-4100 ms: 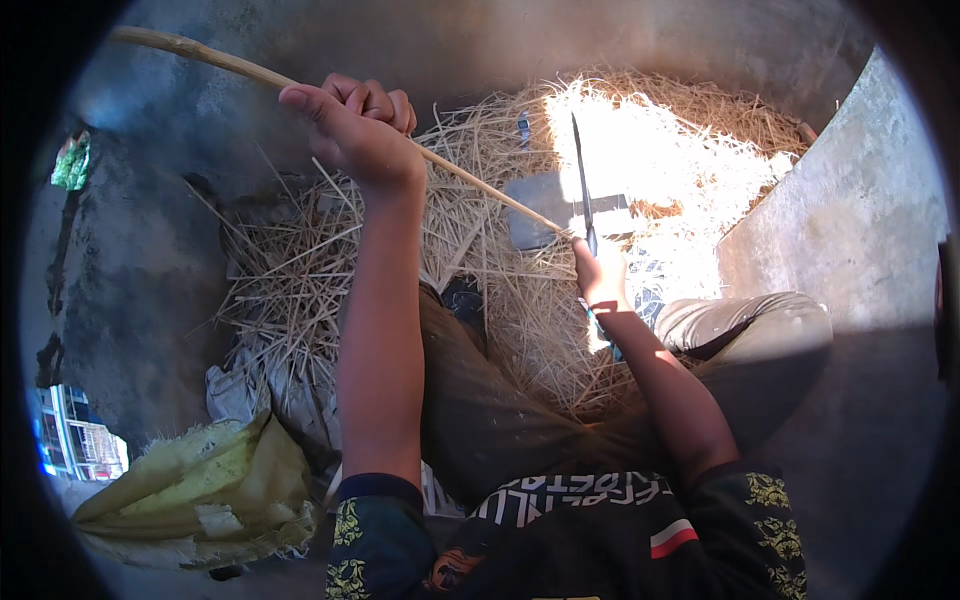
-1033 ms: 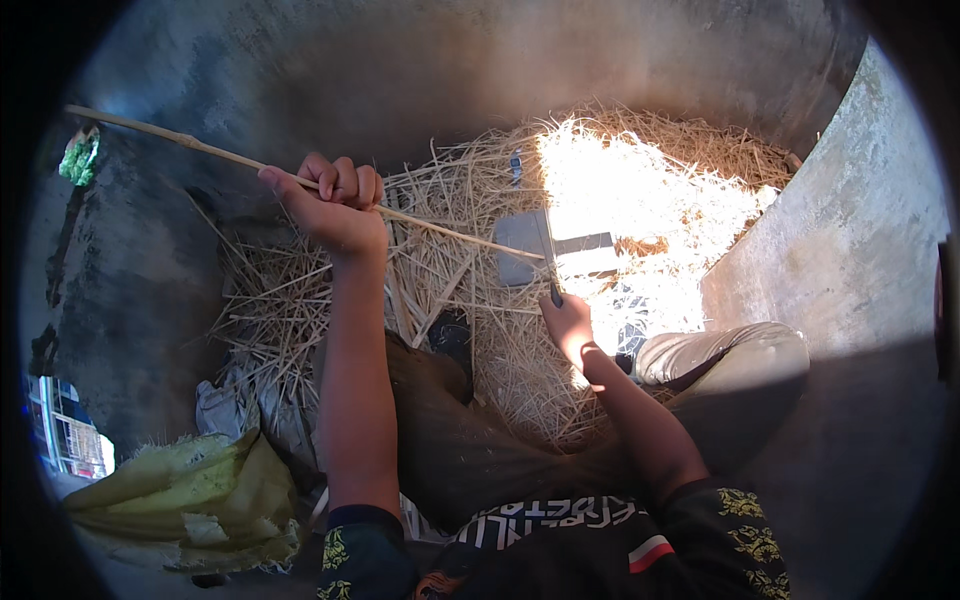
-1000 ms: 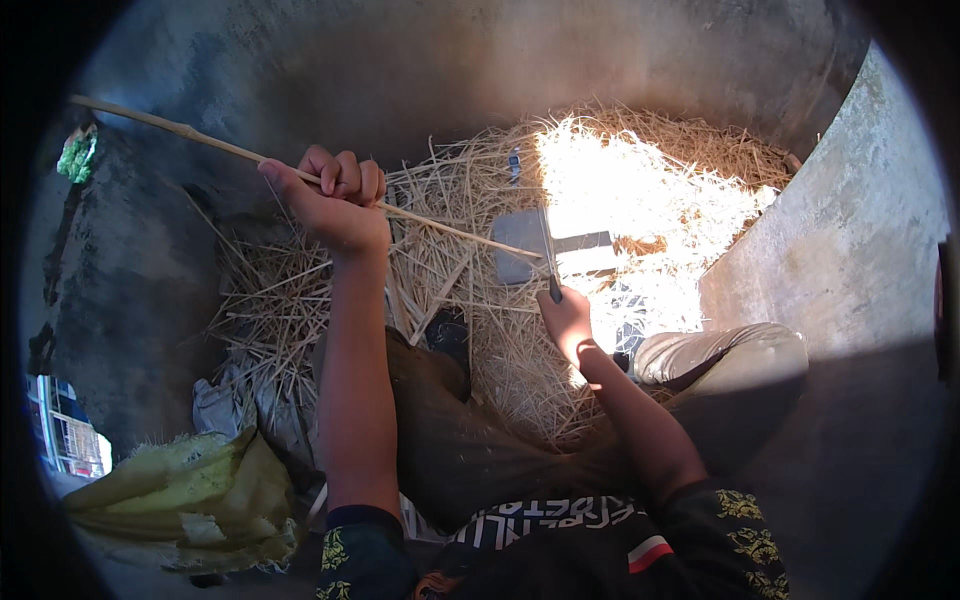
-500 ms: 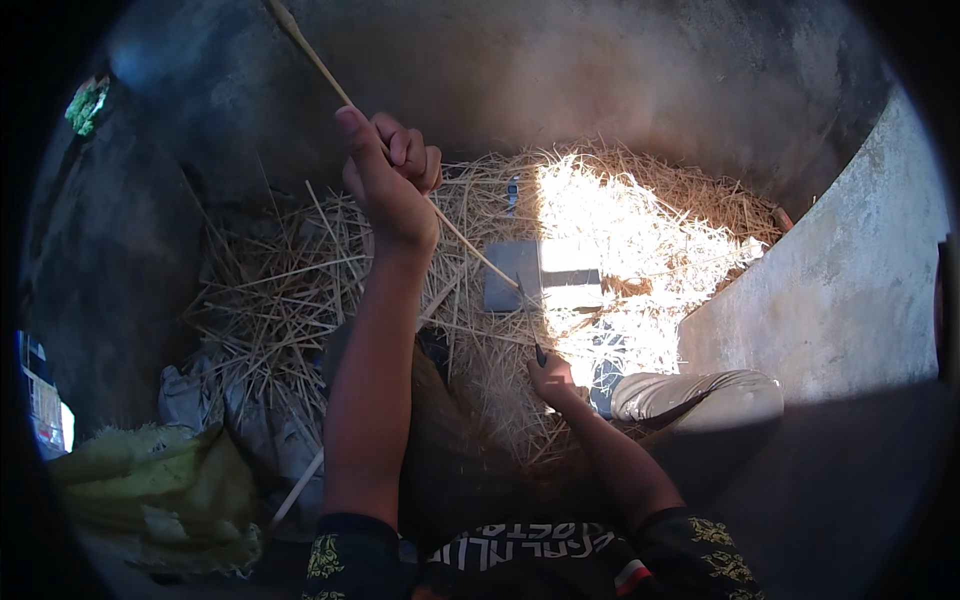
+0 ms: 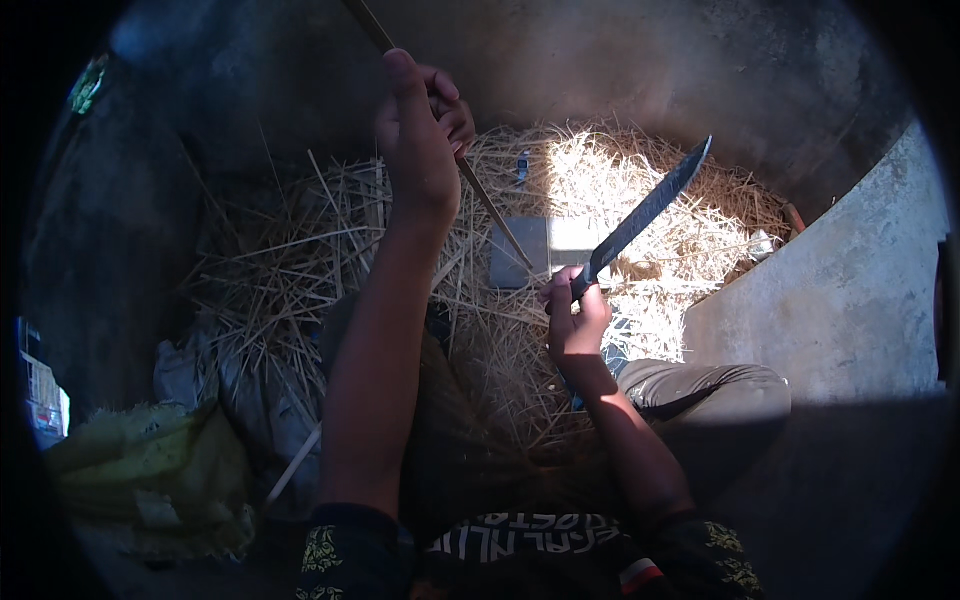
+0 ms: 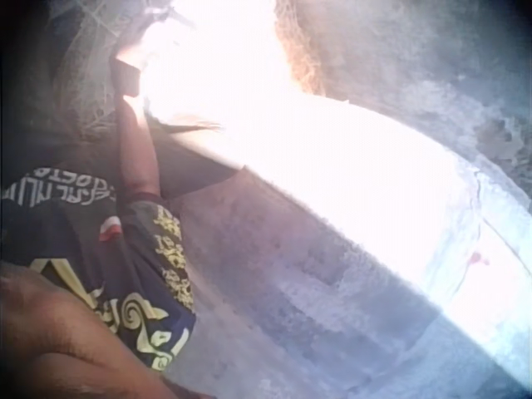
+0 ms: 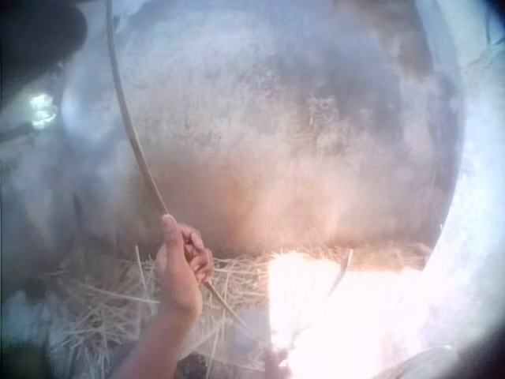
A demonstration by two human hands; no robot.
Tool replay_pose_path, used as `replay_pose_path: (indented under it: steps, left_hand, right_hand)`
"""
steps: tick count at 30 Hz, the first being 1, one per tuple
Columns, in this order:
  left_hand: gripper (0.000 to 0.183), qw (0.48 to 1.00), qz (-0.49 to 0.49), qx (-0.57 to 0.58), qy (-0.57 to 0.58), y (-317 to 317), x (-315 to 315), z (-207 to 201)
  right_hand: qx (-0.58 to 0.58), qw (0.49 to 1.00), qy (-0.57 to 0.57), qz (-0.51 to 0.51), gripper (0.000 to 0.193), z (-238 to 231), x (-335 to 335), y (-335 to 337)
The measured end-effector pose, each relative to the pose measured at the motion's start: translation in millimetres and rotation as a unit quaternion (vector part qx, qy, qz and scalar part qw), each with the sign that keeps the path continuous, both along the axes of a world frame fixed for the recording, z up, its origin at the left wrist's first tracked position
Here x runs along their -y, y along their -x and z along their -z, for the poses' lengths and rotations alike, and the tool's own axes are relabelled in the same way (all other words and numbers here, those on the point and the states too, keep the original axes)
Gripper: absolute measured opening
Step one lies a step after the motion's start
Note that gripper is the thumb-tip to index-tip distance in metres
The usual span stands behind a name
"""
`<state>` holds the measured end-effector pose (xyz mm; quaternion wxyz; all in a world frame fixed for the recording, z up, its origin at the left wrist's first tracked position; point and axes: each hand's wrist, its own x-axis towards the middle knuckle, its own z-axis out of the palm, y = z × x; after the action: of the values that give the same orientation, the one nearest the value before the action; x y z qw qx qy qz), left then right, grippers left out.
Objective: The person sits inside a concrete structure and uses a utility knife to cut and trim thin wooden sticks. They hold the sticks with one hand and slice them into smaller pieces with the other, occasionally adjusting the grip to continue cutting.
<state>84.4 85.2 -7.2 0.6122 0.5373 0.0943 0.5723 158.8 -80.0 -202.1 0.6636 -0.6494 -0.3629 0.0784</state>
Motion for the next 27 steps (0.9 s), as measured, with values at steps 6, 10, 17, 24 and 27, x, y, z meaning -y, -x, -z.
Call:
replay_pose_path:
  steps: [6,10,17,24,27]
  left_hand:
    - [0.061,1.0,0.011,-0.009,0.012,0.0,-0.3,0.4]
    - [0.062,1.0,-0.007,-0.02,0.012,1.5,-2.1,0.1]
    - [0.058,1.0,-0.012,-0.003,-0.016,-2.5,-5.7,6.5]
    - [0.06,0.999,-0.052,0.007,-0.008,-4.8,-13.5,11.3]
    - [0.061,0.996,-0.092,0.015,0.009,0.4,-19.2,12.2]
  right_hand:
    - [-0.047,0.994,-0.046,-0.089,0.007,47.8,-2.7,12.1]
    - [-0.089,0.991,0.048,-0.089,0.011,30.1,-3.6,21.2]
    - [-0.112,0.983,0.119,-0.086,0.026,65.0,-7.3,10.3]
    - [-0.235,0.889,0.388,-0.067,0.04,103.4,3.5,-19.7]
    - [-0.159,0.95,0.266,-0.039,0.036,59.0,-1.2,-19.7]
